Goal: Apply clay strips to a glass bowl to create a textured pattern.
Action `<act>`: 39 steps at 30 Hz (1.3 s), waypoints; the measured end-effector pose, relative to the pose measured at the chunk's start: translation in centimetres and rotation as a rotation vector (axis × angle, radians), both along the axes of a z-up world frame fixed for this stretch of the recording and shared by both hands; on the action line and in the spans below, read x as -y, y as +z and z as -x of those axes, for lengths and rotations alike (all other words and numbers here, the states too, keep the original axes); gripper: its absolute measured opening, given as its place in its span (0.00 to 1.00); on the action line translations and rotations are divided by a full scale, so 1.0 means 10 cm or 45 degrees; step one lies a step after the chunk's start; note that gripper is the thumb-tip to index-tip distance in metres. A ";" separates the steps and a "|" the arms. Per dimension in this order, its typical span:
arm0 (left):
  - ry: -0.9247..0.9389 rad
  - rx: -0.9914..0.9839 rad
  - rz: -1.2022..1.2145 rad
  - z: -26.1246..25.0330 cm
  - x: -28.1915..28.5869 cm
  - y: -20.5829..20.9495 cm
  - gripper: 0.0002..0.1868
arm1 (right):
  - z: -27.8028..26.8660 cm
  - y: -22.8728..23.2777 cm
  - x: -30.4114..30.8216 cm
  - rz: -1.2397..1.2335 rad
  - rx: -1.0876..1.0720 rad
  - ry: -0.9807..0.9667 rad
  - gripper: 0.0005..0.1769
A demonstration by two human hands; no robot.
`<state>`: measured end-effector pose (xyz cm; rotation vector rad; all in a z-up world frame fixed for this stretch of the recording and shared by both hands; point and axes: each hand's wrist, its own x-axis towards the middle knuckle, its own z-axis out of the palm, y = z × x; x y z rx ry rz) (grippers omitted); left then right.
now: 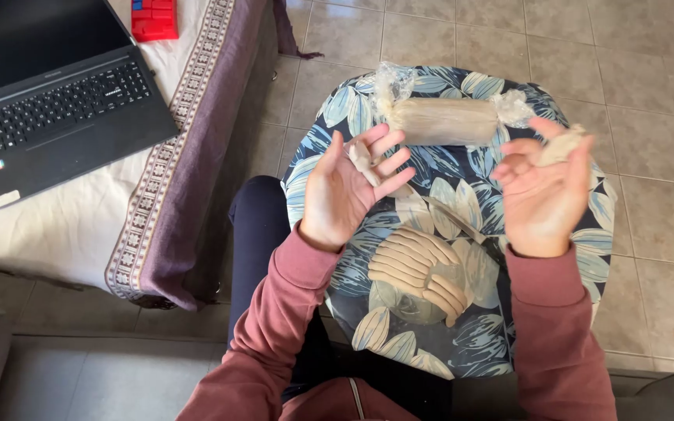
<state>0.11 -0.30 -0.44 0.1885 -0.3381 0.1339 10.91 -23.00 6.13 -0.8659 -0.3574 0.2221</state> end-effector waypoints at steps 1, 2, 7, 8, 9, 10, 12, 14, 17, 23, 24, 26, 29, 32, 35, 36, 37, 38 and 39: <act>-0.001 -0.003 0.004 0.01 0.01 0.01 0.32 | -0.01 -0.04 -0.02 0.004 -0.003 -0.001 0.28; 0.009 -0.001 0.015 0.01 0.01 0.02 0.32 | -0.02 -0.08 -0.04 0.092 -0.023 0.059 0.29; 0.202 -0.232 -0.192 -0.03 0.07 0.02 0.28 | 0.01 -0.18 -0.12 0.459 0.130 0.183 0.28; 0.214 -0.236 -0.204 -0.03 0.07 0.02 0.27 | 0.00 -0.20 -0.13 0.363 0.085 0.290 0.27; 0.222 -0.239 -0.218 -0.02 0.07 0.03 0.26 | 0.00 -0.22 -0.14 0.264 0.039 0.392 0.25; 0.209 -0.242 -0.216 -0.03 0.08 0.03 0.26 | -0.01 -0.22 -0.11 0.267 0.033 0.380 0.25; 0.250 -0.258 -0.224 -0.01 0.07 0.02 0.26 | -0.02 -0.22 -0.10 0.263 0.114 0.409 0.21; 0.278 -0.259 -0.236 -0.01 0.09 0.01 0.26 | 0.02 -0.18 -0.10 0.283 0.169 0.352 0.19; 0.367 -0.231 -0.290 0.03 0.18 0.08 0.27 | 0.08 -0.16 -0.07 0.384 0.359 0.177 0.17; 0.647 -0.048 -0.407 0.32 0.73 0.41 0.30 | 0.83 0.19 -0.35 0.761 1.214 -0.226 0.13; 0.701 -0.019 -0.406 0.40 0.85 0.49 0.31 | 1.02 0.22 -0.43 0.803 1.384 -0.227 0.26; 0.778 0.020 -0.462 0.61 1.02 0.50 0.30 | 1.24 0.22 -0.46 0.801 1.373 -0.160 0.26; 0.804 0.101 -0.460 0.84 1.12 0.56 0.31 | 1.49 0.26 -0.49 0.779 1.374 -0.023 0.27; 0.983 0.164 -0.472 0.85 1.12 0.55 0.30 | 1.70 0.30 -0.51 0.750 1.372 0.159 0.32; 1.316 0.131 -0.675 0.86 0.95 0.48 0.23 | 1.91 0.35 -0.51 0.716 1.366 0.337 0.38; 1.424 0.049 -0.805 0.88 0.87 0.45 0.19 | 1.97 0.36 -0.51 0.698 1.359 0.426 0.41; 1.413 0.050 -0.806 0.91 0.77 0.53 0.19 | 2.06 0.38 -0.48 0.703 1.353 0.417 0.41; 1.447 0.011 -0.815 0.95 0.68 0.60 0.12 | 2.14 0.40 -0.45 0.710 1.213 0.491 0.46; 1.481 -0.029 -0.827 0.98 0.58 0.68 0.13 | 2.22 0.41 -0.43 0.713 1.071 0.562 0.51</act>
